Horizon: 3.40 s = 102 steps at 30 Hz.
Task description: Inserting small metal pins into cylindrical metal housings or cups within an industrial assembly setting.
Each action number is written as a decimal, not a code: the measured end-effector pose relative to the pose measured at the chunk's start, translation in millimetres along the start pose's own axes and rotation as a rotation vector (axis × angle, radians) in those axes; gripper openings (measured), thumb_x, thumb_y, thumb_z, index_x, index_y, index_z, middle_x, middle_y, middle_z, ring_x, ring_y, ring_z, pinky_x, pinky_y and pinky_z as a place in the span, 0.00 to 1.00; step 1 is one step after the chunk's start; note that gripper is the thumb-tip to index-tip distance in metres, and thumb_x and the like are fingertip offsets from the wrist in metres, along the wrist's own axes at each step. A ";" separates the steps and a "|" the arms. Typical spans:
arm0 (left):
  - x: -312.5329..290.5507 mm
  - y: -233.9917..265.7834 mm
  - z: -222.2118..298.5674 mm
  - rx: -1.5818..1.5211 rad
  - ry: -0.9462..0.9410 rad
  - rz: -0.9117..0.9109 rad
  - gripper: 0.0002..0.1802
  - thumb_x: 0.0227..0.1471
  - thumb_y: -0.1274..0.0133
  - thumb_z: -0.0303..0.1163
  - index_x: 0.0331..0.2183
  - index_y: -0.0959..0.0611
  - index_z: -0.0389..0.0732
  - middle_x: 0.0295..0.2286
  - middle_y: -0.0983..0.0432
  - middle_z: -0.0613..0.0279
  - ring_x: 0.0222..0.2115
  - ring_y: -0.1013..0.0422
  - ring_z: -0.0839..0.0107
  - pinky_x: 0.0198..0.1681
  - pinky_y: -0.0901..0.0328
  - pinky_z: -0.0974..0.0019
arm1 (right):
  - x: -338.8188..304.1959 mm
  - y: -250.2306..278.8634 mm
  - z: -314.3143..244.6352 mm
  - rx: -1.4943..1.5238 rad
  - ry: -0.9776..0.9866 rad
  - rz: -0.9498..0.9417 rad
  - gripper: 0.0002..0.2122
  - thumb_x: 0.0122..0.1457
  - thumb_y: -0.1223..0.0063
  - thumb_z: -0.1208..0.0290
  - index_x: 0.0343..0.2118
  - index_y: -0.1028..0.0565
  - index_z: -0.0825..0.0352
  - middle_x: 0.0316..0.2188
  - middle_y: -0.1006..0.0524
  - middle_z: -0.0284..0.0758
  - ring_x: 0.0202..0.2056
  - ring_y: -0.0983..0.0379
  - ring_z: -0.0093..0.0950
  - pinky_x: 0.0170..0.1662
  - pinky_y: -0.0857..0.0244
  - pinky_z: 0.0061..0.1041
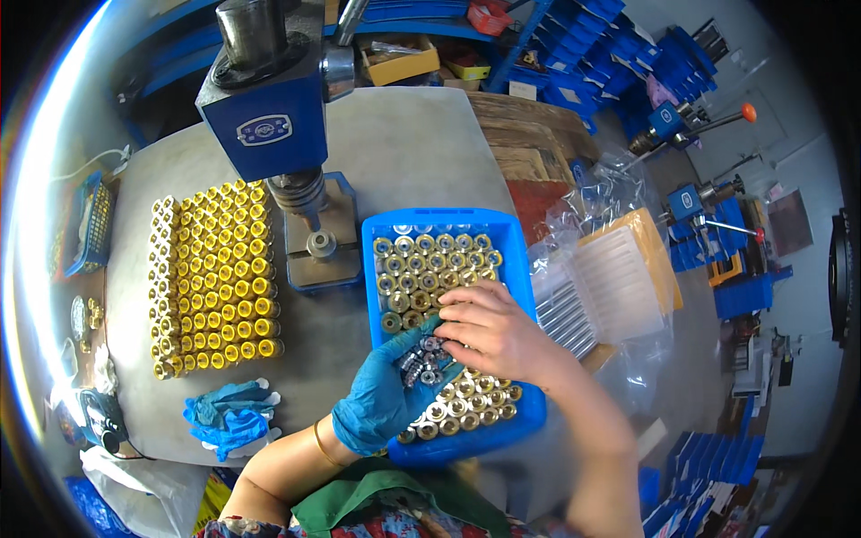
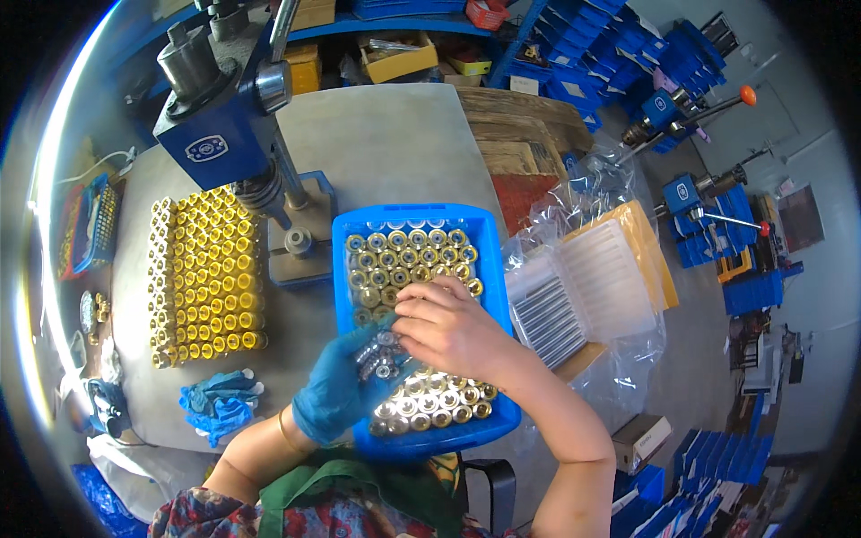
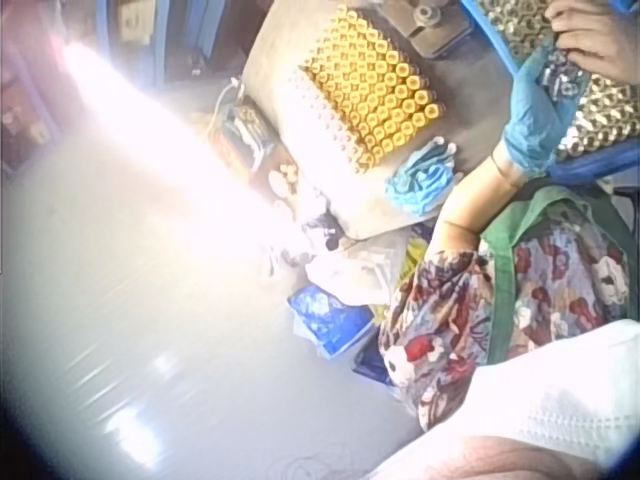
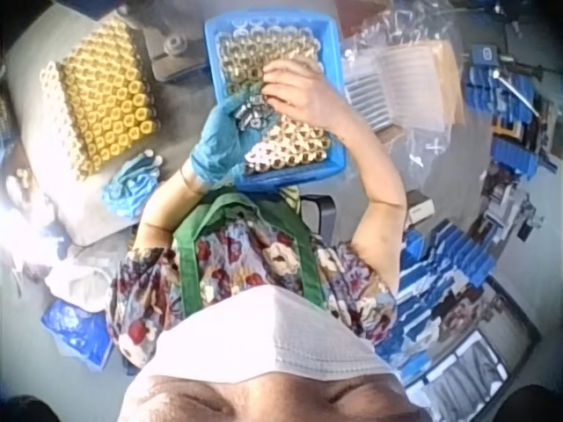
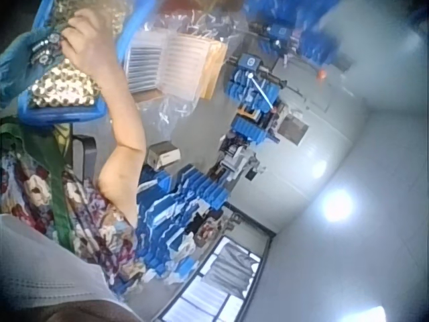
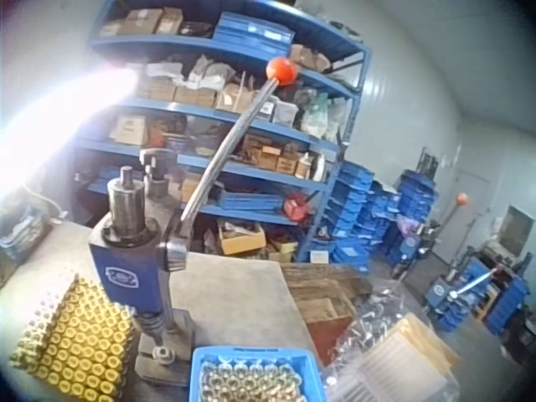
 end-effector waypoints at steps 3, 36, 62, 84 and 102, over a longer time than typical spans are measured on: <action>-0.6 -3.4 -3.5 0.018 0.019 -0.009 0.16 0.60 0.60 0.33 0.47 0.26 0.38 0.40 0.25 0.60 0.42 0.28 0.71 0.51 0.34 0.62 | -7.9 -3.0 4.4 0.026 -0.012 0.006 0.07 0.49 0.41 0.70 0.31 0.21 0.65 0.37 0.24 0.31 0.50 0.33 0.29 0.53 0.44 0.34; 16.0 11.2 -8.1 0.024 -0.002 -0.015 0.18 0.61 0.62 0.33 0.48 0.27 0.36 0.40 0.26 0.57 0.41 0.29 0.69 0.49 0.32 0.63 | -9.7 -0.3 14.4 0.105 -0.108 0.020 0.07 0.50 0.40 0.69 0.31 0.21 0.64 0.36 0.22 0.31 0.50 0.32 0.29 0.53 0.43 0.34; 19.9 -2.1 -10.5 0.026 -0.002 0.054 0.21 0.60 0.61 0.31 0.51 0.31 0.29 0.49 0.31 0.48 0.52 0.35 0.58 0.58 0.39 0.57 | -33.1 -33.2 84.6 -0.449 -0.204 0.142 0.07 0.47 0.45 0.73 0.31 0.23 0.66 0.34 0.24 0.29 0.44 0.30 0.25 0.48 0.42 0.31; 14.0 13.1 -9.5 0.008 0.003 0.025 0.19 0.60 0.60 0.33 0.49 0.29 0.31 0.46 0.29 0.50 0.48 0.31 0.62 0.56 0.37 0.57 | -26.7 -21.6 34.6 0.234 -0.257 0.100 0.07 0.52 0.41 0.72 0.34 0.20 0.65 0.37 0.22 0.34 0.47 0.30 0.31 0.48 0.37 0.31; 18.7 9.9 -19.5 0.066 0.044 0.049 0.18 0.57 0.56 0.27 0.49 0.29 0.32 0.44 0.28 0.54 0.46 0.31 0.64 0.52 0.35 0.63 | -34.6 -30.5 91.1 0.150 -0.594 0.081 0.08 0.52 0.44 0.69 0.31 0.24 0.68 0.32 0.24 0.39 0.38 0.28 0.38 0.41 0.34 0.32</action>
Point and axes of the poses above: each hand's wrist, its own x-axis towards the middle knuckle, its own y-axis out of the back of the hand, z = x × y, the point moved 5 cm from there along x, towards the middle knuckle
